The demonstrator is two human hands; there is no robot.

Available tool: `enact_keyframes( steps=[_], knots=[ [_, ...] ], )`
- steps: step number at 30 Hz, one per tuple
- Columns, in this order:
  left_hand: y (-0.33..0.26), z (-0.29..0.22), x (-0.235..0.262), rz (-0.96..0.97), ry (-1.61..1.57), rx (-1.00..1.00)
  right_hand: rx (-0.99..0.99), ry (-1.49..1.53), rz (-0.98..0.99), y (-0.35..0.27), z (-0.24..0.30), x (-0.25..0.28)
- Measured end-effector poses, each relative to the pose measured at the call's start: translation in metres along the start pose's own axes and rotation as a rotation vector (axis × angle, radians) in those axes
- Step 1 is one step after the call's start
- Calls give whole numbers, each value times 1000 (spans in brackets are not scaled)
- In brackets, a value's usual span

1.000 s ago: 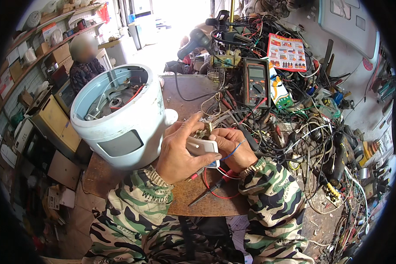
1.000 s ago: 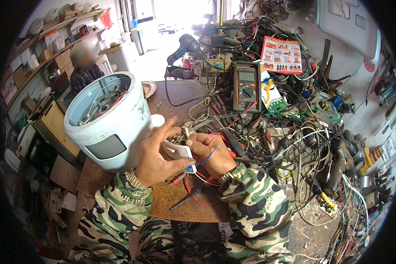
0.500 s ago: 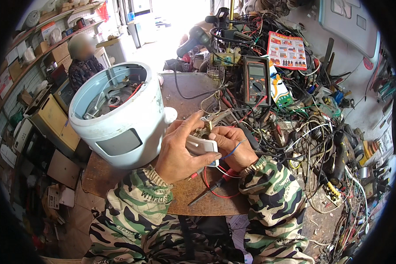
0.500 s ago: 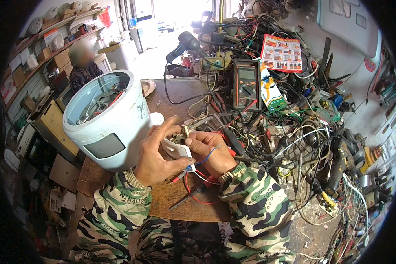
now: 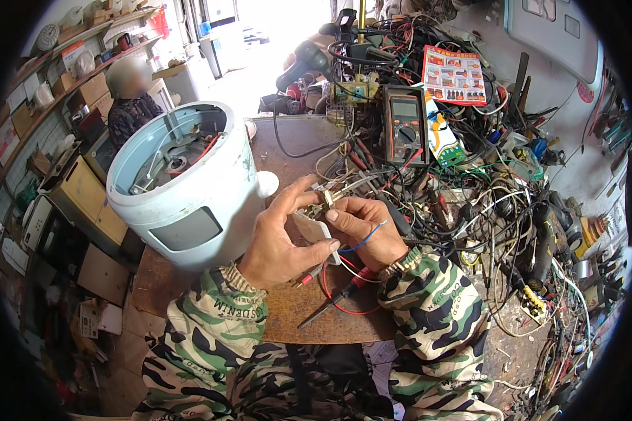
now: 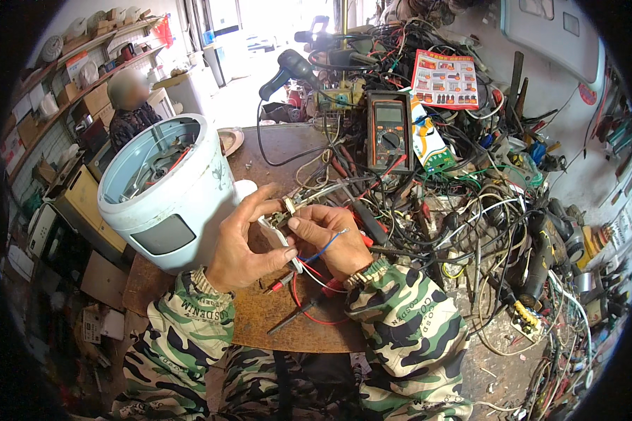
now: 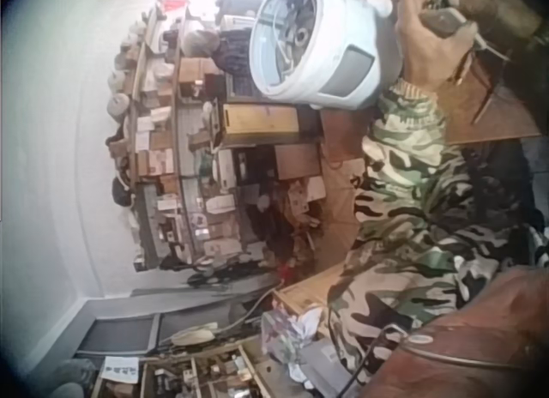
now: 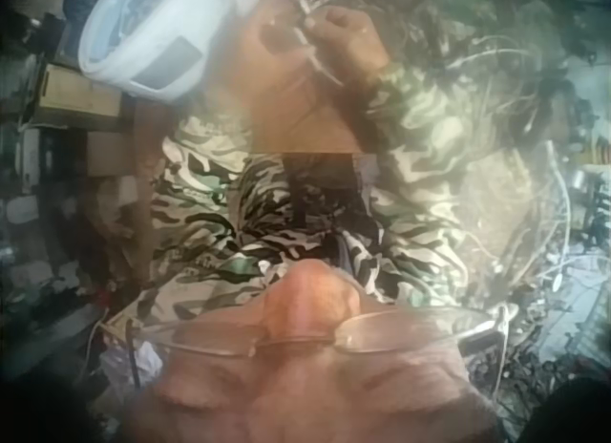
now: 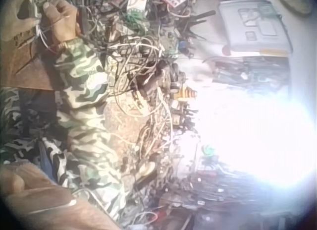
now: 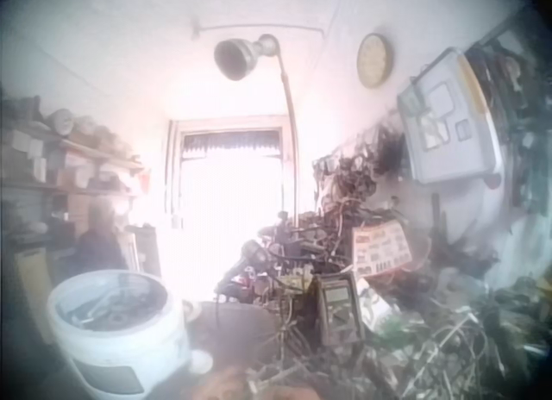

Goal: The person is repairing a small electronic component, likely a switch, using a soldering iron and pliers. They are seen soldering wires to the component and manipulating it with pliers. The task involves careful handling of small parts and wires.

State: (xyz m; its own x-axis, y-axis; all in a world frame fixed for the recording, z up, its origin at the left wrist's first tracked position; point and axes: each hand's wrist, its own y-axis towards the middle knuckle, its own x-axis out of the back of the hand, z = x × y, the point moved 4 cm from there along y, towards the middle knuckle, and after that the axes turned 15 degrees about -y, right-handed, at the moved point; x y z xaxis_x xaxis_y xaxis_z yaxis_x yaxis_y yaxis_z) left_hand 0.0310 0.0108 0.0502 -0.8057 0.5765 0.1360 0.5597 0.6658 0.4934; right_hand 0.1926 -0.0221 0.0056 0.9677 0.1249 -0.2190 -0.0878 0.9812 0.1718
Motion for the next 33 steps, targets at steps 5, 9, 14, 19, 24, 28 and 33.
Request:
enact_keyframes(
  steps=[5, 9, 14, 19, 24, 28, 33],
  knots=[
    [1, 2, -1, 15, -22, -6, -21, -26, -48, -1, 1, 1],
    [2, 6, 2, 34, -18, -32, -19, -12, -84, 0, -1, 1],
    [3, 0, -3, 23, -181, 88, -18, -32, -89, 0, -2, 6],
    [0, 13, 0, 64, -220, 54, 19, -7, -107, -2, 3, 4],
    [2, 14, -1, 84, -251, 57, 3, -8, -155, -1, 5, 7],
    [6, 0, 2, 62, -228, 24, 33, -21, -174, 0, 4, 10],
    [10, 2, 25, -39, 17, -34, 53, -202, -308, -4, 17, 28]
  ],
)
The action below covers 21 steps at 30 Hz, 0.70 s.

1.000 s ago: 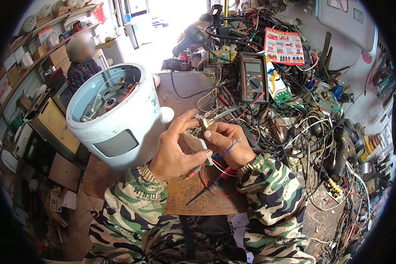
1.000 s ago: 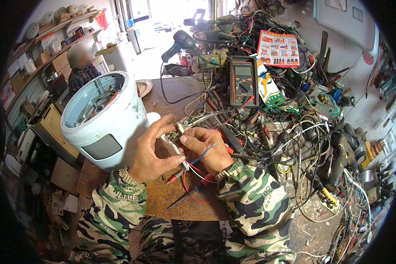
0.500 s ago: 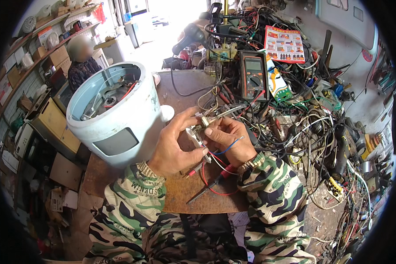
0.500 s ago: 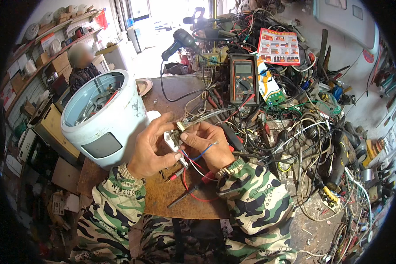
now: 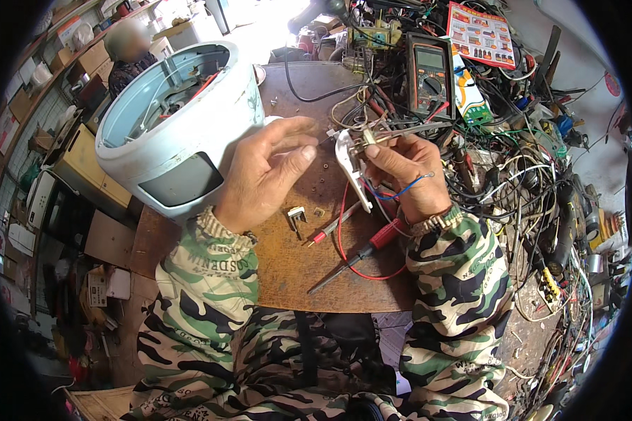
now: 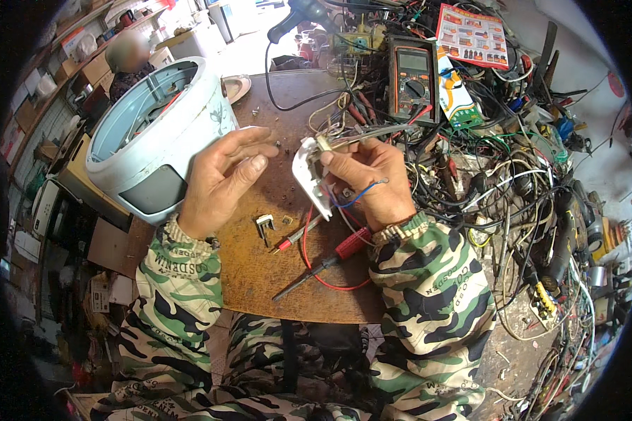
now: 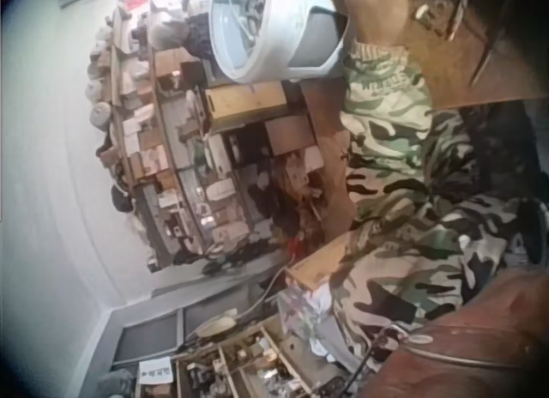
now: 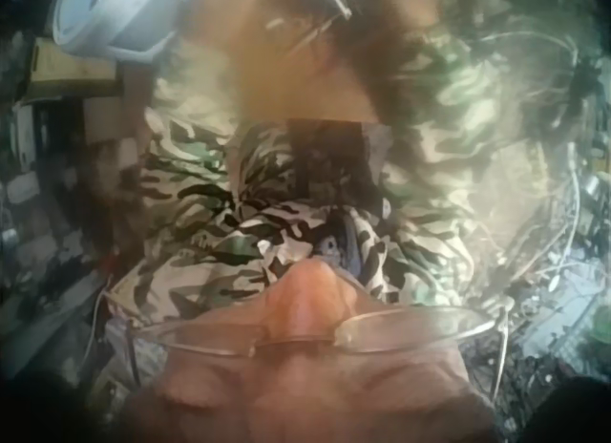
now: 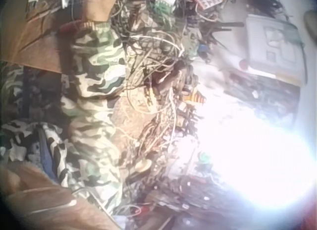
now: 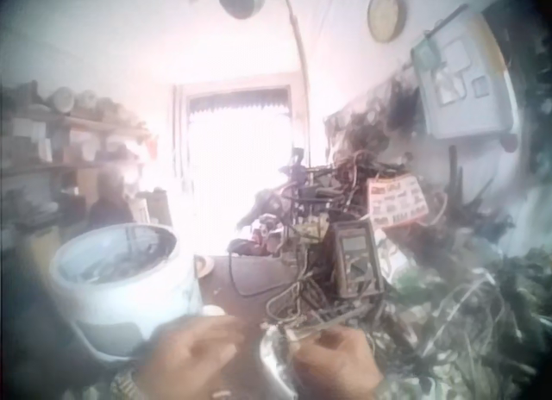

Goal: The person is repairing a small electronic component, likely a switch, using a soldering iron and pliers. They are seen soldering wires to the component and manipulating it with pliers. The task involves careful handling of small parts and wires.

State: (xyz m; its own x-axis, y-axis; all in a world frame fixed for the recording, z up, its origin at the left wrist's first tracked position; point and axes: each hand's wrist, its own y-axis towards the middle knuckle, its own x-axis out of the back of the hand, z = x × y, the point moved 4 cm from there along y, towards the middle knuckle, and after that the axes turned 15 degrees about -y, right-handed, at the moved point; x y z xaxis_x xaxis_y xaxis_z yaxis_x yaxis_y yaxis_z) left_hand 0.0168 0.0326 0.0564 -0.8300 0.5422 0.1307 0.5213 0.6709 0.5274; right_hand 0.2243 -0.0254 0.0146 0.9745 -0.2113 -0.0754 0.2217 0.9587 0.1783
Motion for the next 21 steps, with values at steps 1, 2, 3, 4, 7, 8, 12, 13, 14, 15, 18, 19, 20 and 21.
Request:
enact_keyframes(
  steps=[1, 2, 3, 4, 7, 8, 12, 13, 14, 15, 18, 19, 20, 21],
  knots=[
    [-2, 4, 4, 54, 30, 88, 10, -45, -8, 2, 0, 2],
    [-4, 7, 11, 108, 60, 177, 12, -59, -31, 3, -2, 2],
    [-8, 9, 16, 161, 89, 265, 30, -141, -68, 3, 3, 3],
    [-11, 12, 15, 173, 139, 301, 55, -149, -107, 4, 2, 9],
    [-30, 11, 18, 255, 357, 224, 195, -302, -295, 4, 10, 13],
    [-38, 12, 21, 259, 439, 195, 197, -388, -338, 5, 9, 16],
    [-60, 20, 20, 265, 588, 158, 236, -711, -466, 11, 16, 28],
    [-62, 22, 20, 262, 594, 174, 239, -731, -484, 13, 19, 28],
    [-60, 21, 19, 299, 579, 197, 263, -704, -475, 18, 15, 29],
    [-61, 22, 17, 304, 572, 200, 288, -678, -468, 22, 11, 31],
    [-61, 19, 16, 328, 516, 221, 203, -803, -390, 31, 7, 24],
    [-62, 20, 18, 324, 523, 220, 203, -823, -369, 32, 6, 18],
    [-63, 21, 19, 321, 530, 218, 186, -839, -351, 31, 7, 14],
    [-65, 22, 19, 321, 537, 215, 169, -855, -334, 29, 8, 10]
  ],
)
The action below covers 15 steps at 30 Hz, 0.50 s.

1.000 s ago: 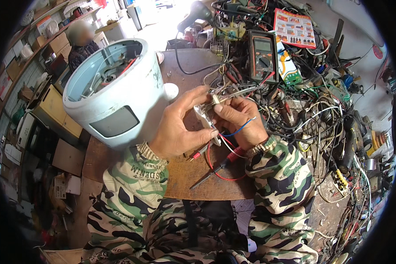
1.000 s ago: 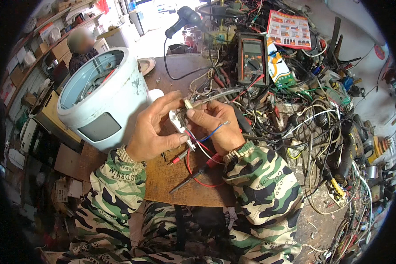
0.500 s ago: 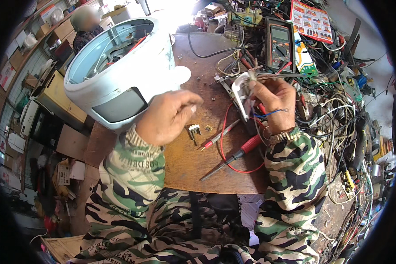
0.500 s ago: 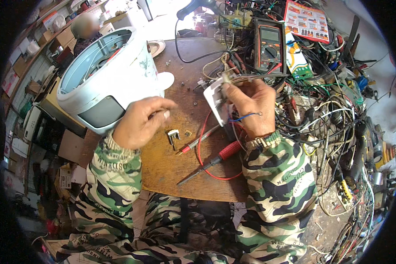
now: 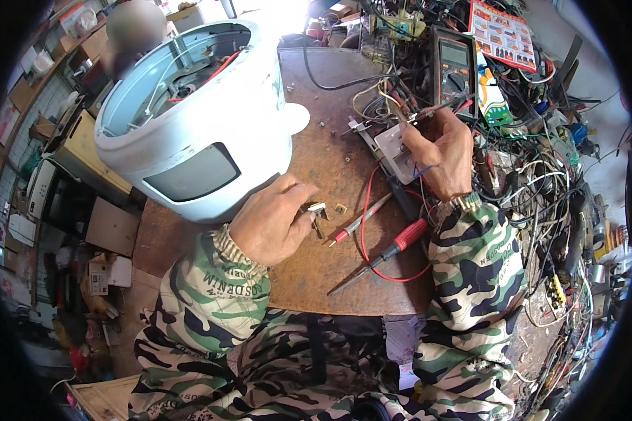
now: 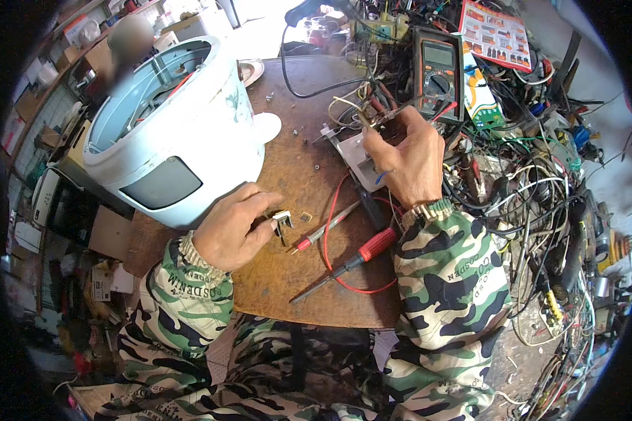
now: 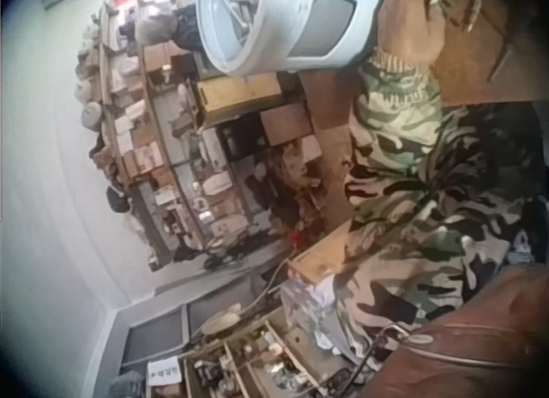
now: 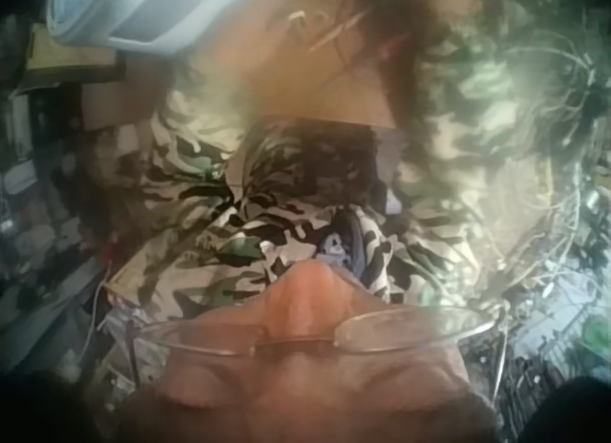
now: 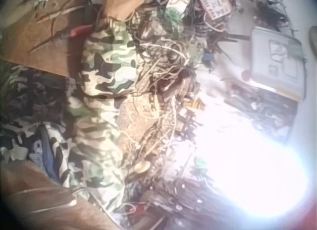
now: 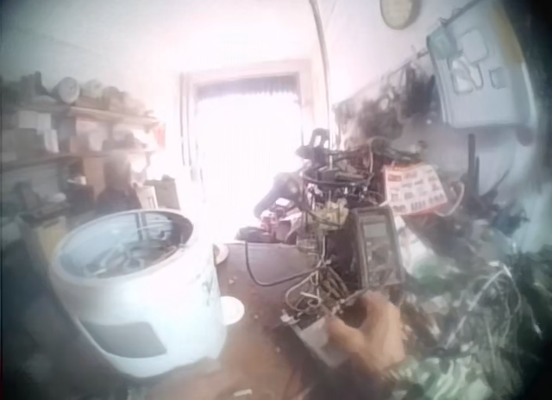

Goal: The person is repairing a small electronic component, likely a switch, using a soldering iron and pliers. They are seen soldering wires to the component and manipulating it with pliers. The task involves careful handling of small parts and wires.

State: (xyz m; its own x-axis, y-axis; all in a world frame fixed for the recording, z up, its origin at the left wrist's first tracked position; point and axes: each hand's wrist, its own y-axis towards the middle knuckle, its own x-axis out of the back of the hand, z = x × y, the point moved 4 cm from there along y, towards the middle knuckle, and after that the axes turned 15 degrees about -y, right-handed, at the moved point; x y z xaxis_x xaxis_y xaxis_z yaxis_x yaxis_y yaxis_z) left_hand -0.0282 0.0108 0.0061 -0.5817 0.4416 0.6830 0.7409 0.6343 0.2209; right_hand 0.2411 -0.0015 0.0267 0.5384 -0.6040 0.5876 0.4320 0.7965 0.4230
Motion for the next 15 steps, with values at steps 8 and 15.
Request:
enact_keyframes(
  steps=[8, 15],
  knots=[
    [3, 0, 1, -50, -10, 25, -137, 986, 343, -7, 3, -3],
    [7, -9, -3, -37, 1, -11, -166, 1210, 414, -15, -3, -9]
  ],
)
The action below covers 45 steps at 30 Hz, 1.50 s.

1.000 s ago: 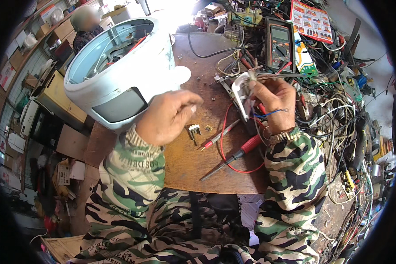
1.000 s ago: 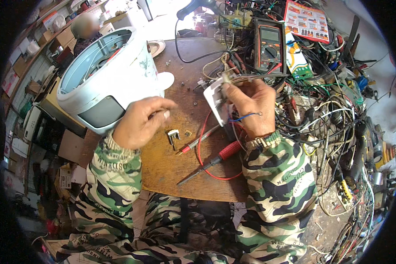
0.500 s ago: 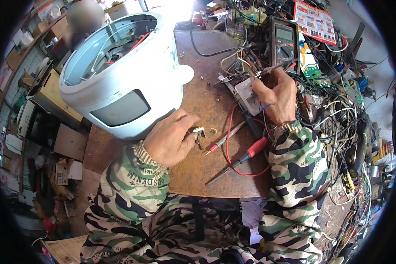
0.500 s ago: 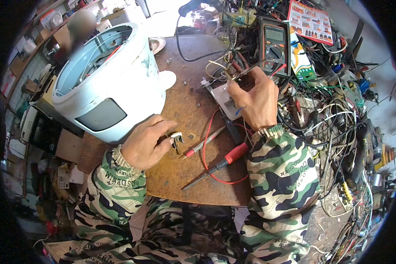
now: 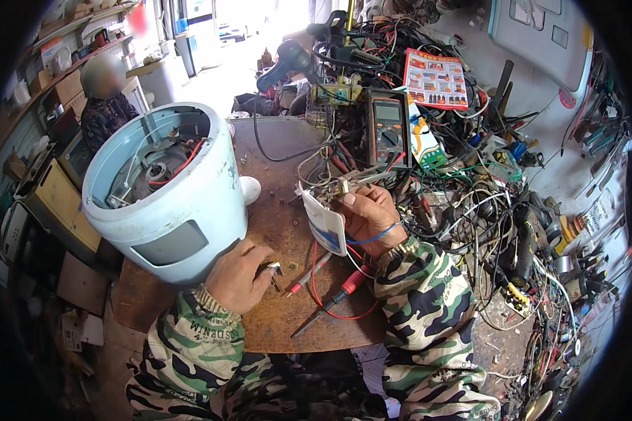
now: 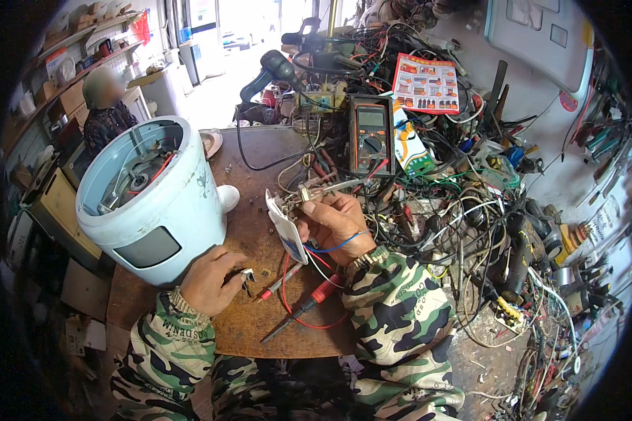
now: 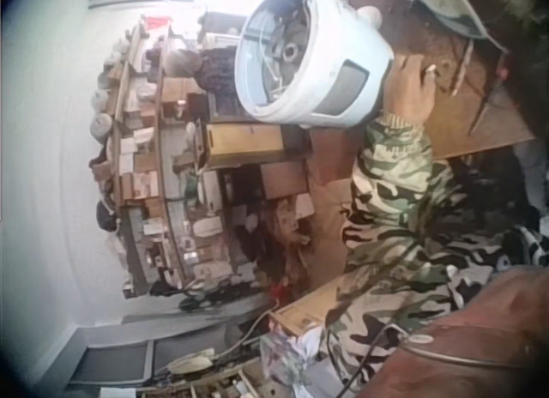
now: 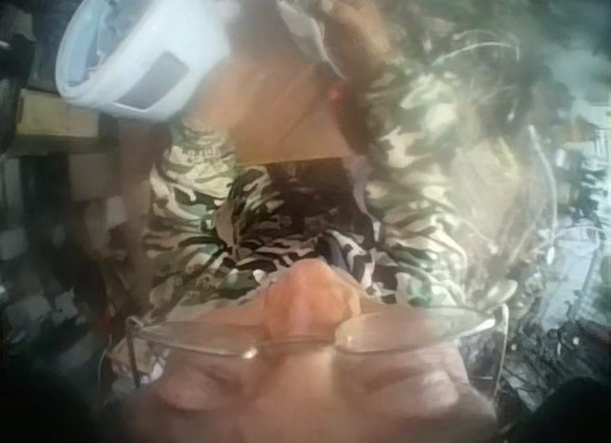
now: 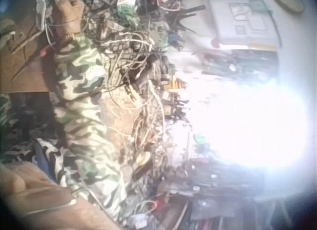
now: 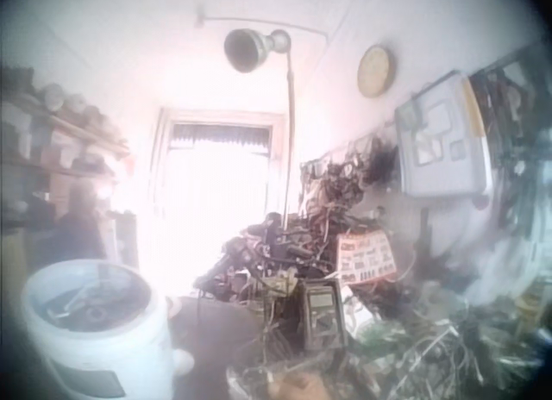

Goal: The person is repairing a small electronic component, likely a switch, using a soldering iron and pliers. They are seen soldering wires to the component and manipulating it with pliers. The task involves careful handling of small parts and wires.

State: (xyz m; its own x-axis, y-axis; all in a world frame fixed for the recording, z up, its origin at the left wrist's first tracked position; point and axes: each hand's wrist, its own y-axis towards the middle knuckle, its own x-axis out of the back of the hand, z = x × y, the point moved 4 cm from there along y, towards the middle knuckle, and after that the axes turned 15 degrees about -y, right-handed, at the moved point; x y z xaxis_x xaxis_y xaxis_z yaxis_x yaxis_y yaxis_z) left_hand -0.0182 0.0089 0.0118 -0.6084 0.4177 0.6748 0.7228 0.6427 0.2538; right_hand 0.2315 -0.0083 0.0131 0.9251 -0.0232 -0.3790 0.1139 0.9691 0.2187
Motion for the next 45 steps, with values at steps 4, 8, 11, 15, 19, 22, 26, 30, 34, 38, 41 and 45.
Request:
enact_keyframes(
  steps=[4, 8, 11, 15, 19, 22, 26, 30, 34, 38, 41, 45],
  knots=[
    [-4, 0, 1, -10, -6, 20, -40, 8, -17, -1, -6, -1],
    [-2, -2, 0, -57, 29, -12, -50, 14, -32, -3, -3, 1],
    [-4, -3, 4, -125, -32, -4, -52, -2, 17, 1, -11, 0],
    [12, -12, 13, -188, -284, 28, -47, 7, 42, 4, -14, -8],
    [50, -14, 10, -137, -362, -70, -49, 33, 22, -2, -10, -6],
    [64, -17, -2, -97, -550, -88, -43, 57, 38, -3, -10, -8],
    [67, -32, -15, -35, -859, 30, -93, 44, -5, -4, -13, -10],
    [66, -29, -19, -34, -846, 22, -109, 21, 22, -5, -16, -11],
    [69, -20, -22, 24, -1012, 27, -90, 6, 100, -6, -13, -12],
    [66, -12, -16, -23, -987, 49, -116, -44, 109, -5, -11, -21],
    [72, -15, -21, -37, -943, 11, -139, -46, 61, -10, -7, -13],
    [64, -13, -13, -79, -880, 41, -140, -18, 104, -3, -20, -20]
  ],
)
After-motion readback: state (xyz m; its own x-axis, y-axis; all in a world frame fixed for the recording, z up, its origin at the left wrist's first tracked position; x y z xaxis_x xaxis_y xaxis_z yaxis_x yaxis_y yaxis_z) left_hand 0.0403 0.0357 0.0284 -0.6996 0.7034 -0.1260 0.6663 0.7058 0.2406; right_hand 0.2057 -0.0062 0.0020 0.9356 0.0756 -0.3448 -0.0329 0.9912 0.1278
